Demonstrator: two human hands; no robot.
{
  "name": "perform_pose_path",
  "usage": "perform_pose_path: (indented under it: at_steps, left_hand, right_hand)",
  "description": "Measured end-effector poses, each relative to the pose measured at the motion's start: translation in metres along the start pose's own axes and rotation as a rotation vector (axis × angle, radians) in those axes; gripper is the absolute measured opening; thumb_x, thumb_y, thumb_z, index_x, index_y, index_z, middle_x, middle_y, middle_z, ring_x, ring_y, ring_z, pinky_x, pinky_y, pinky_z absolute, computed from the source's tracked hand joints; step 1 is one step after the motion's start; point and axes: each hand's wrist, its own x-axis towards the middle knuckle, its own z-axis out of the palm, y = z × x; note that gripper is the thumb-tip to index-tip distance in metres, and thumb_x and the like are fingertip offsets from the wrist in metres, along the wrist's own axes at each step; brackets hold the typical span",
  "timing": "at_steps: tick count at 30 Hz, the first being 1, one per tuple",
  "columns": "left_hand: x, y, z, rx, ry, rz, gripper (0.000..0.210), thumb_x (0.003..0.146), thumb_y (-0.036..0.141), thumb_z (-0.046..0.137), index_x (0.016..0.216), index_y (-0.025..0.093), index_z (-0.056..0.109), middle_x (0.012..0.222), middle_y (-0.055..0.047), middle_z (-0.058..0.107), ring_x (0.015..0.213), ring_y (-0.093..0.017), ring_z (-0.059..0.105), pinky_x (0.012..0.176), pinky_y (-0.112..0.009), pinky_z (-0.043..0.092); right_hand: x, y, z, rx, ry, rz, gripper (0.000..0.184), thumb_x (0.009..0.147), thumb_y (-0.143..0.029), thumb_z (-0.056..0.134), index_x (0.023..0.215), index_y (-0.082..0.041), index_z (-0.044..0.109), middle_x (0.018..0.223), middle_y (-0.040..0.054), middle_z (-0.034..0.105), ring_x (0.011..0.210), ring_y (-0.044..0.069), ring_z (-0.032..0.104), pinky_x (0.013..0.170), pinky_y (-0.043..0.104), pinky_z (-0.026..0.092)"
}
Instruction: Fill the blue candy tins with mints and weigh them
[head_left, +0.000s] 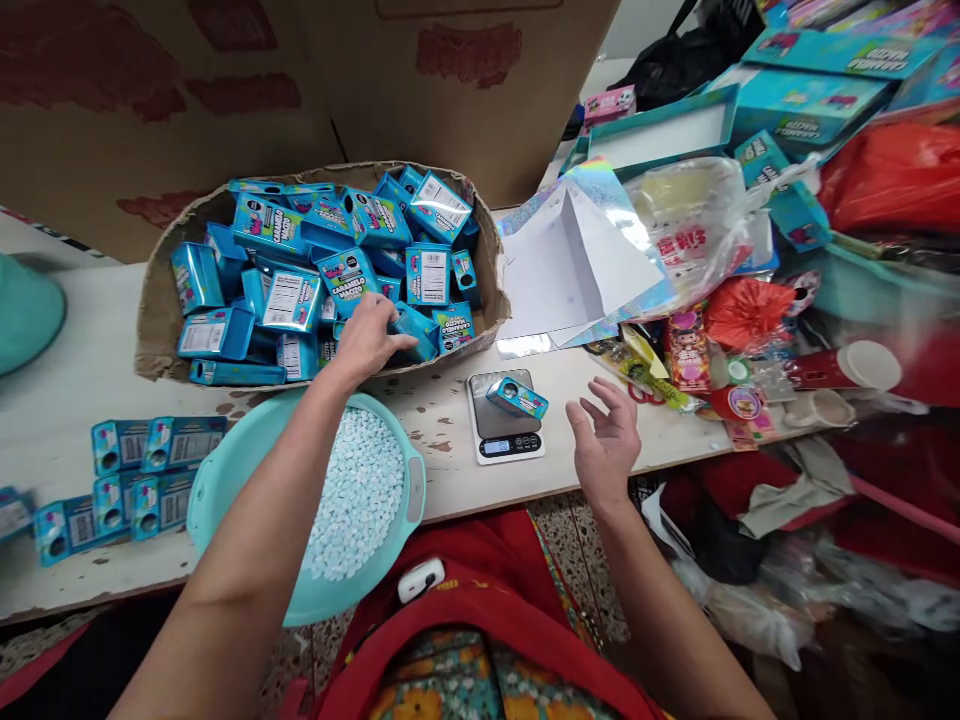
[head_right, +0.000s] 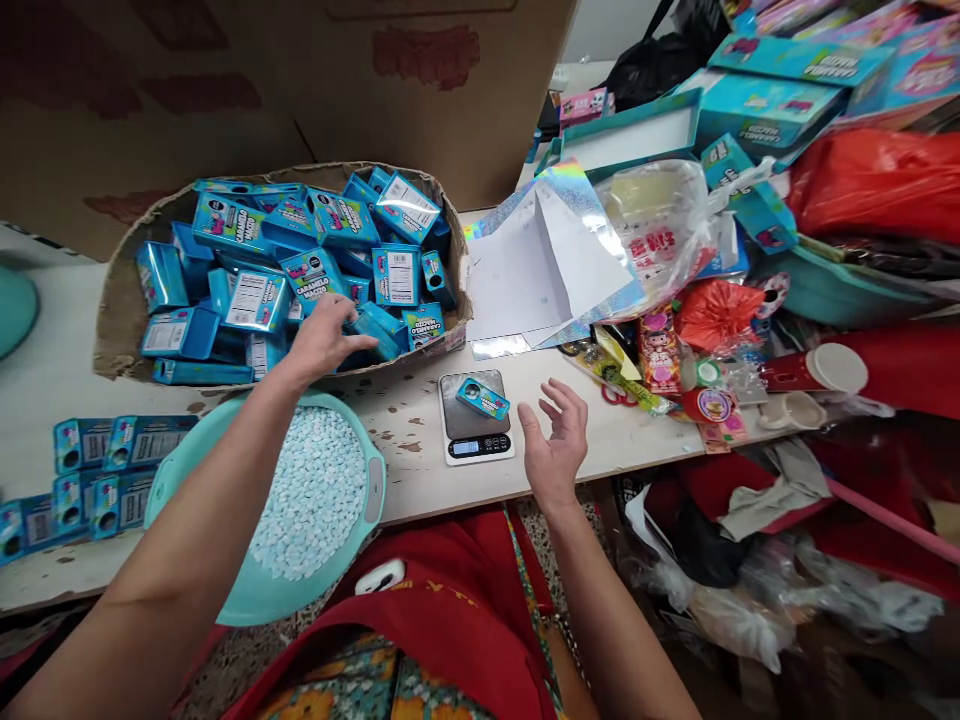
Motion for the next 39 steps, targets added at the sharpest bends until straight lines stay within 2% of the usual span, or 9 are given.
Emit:
perform_pose_path:
  at_steps: [5, 12, 17, 21, 27, 30, 33, 36, 39]
  left_hand:
    - [-0.047, 0.033, -0.053, -0.142, 0.282, 0.132, 0.028, 0.075, 0.037, 0.068, 0.074, 0.021, 0.045, 0.11, -0.007, 0.053, 0.108, -0.026, 0.048, 0.094, -0.044, 0.04]
    - [-0.087, 0.121, -0.052, -0.233, 0.166, 0.492, 0.022, 0.082, 0.037, 0.064, 0.088, 0.02, 0.052, 0.115, -0.008, 0.059, 0.108, -0.022, 0.052, 0.092, -0.038, 0.043]
    - [-0.09, 0.099, -0.04, -0.383, 0.341, 0.137, 0.025, 0.085, 0.036, 0.059, 0.104, 0.021, 0.053, 0.114, -0.006, 0.059, 0.106, -0.02, 0.055, 0.09, -0.035, 0.046]
    - [-0.087, 0.076, -0.015, -0.351, 0.112, -0.084, 0.018, 0.087, 0.037, 0.054, 0.095, 0.021, 0.057, 0.094, -0.002, 0.063, 0.085, -0.017, 0.059, 0.08, -0.032, 0.047]
    - [-0.066, 0.108, 0.061, -0.166, -0.243, 0.23, 0.037, 0.085, 0.032, 0.058, 0.12, 0.023, 0.05, 0.122, -0.006, 0.055, 0.113, -0.023, 0.05, 0.095, -0.035, 0.041]
    - [-0.057, 0.124, 0.075, -0.029, -0.296, 0.294, 0.033, 0.087, 0.03, 0.054, 0.119, 0.025, 0.051, 0.119, -0.006, 0.056, 0.109, -0.023, 0.051, 0.089, -0.035, 0.043]
    - [-0.069, 0.107, 0.061, 0.114, -0.156, 0.101, 0.021, 0.092, 0.03, 0.044, 0.108, 0.024, 0.056, 0.109, -0.006, 0.06, 0.102, -0.023, 0.055, 0.081, -0.033, 0.043]
    - [-0.11, 0.056, 0.04, 0.239, 0.074, -0.247, 0.027, 0.095, 0.032, 0.033, 0.104, 0.022, 0.056, 0.107, -0.008, 0.06, 0.1, -0.024, 0.056, 0.078, -0.033, 0.043]
    - [-0.164, 0.002, 0.036, 0.296, -0.15, -0.49, 0.028, 0.09, 0.036, 0.039, 0.101, 0.019, 0.058, 0.106, -0.013, 0.059, 0.093, -0.028, 0.059, 0.071, -0.034, 0.043]
  right_hand:
    - [0.011, -0.043, 0.016, 0.075, -0.129, -0.101, 0.028, 0.082, -0.026, 0.066, 0.109, -0.024, 0.062, 0.113, 0.0073, 0.057, 0.109, 0.022, 0.056, 0.088, 0.041, 0.052]
    - [0.021, -0.099, 0.041, -0.017, -0.576, -0.253, 0.045, 0.075, -0.026, 0.071, 0.118, -0.024, 0.058, 0.112, 0.005, 0.063, 0.102, 0.022, 0.059, 0.09, 0.038, 0.049]
    - [0.021, -0.069, -0.001, 0.241, -0.294, 0.228, 0.037, 0.067, -0.033, 0.076, 0.099, -0.02, 0.064, 0.09, 0.0028, 0.068, 0.079, 0.02, 0.064, 0.078, 0.039, 0.053]
    - [0.016, -0.031, -0.042, 0.495, 0.051, 0.466, 0.036, 0.064, -0.036, 0.077, 0.093, -0.02, 0.063, 0.089, 0.0041, 0.068, 0.084, 0.023, 0.065, 0.082, 0.045, 0.053]
    - [0.001, -0.005, -0.061, 0.493, 0.163, 0.625, 0.041, 0.059, -0.035, 0.082, 0.092, -0.018, 0.064, 0.087, 0.003, 0.068, 0.073, 0.019, 0.066, 0.076, 0.042, 0.057]
    - [-0.002, -0.001, -0.062, 0.497, 0.189, 0.655, 0.045, 0.056, -0.034, 0.084, 0.093, -0.018, 0.064, 0.087, 0.0032, 0.068, 0.072, 0.019, 0.066, 0.073, 0.04, 0.058]
    - [-0.003, 0.003, -0.066, 0.487, 0.197, 0.654, 0.044, 0.057, -0.034, 0.084, 0.093, -0.017, 0.064, 0.087, 0.0031, 0.069, 0.071, 0.019, 0.067, 0.073, 0.041, 0.058]
    - [-0.004, 0.01, -0.069, 0.478, 0.216, 0.65, 0.042, 0.059, -0.033, 0.083, 0.093, -0.017, 0.064, 0.087, 0.0033, 0.069, 0.073, 0.02, 0.067, 0.076, 0.042, 0.057]
    - [-0.005, 0.017, -0.068, 0.497, 0.244, 0.677, 0.04, 0.062, -0.032, 0.081, 0.093, -0.016, 0.063, 0.087, 0.0036, 0.069, 0.077, 0.021, 0.068, 0.076, 0.041, 0.057]
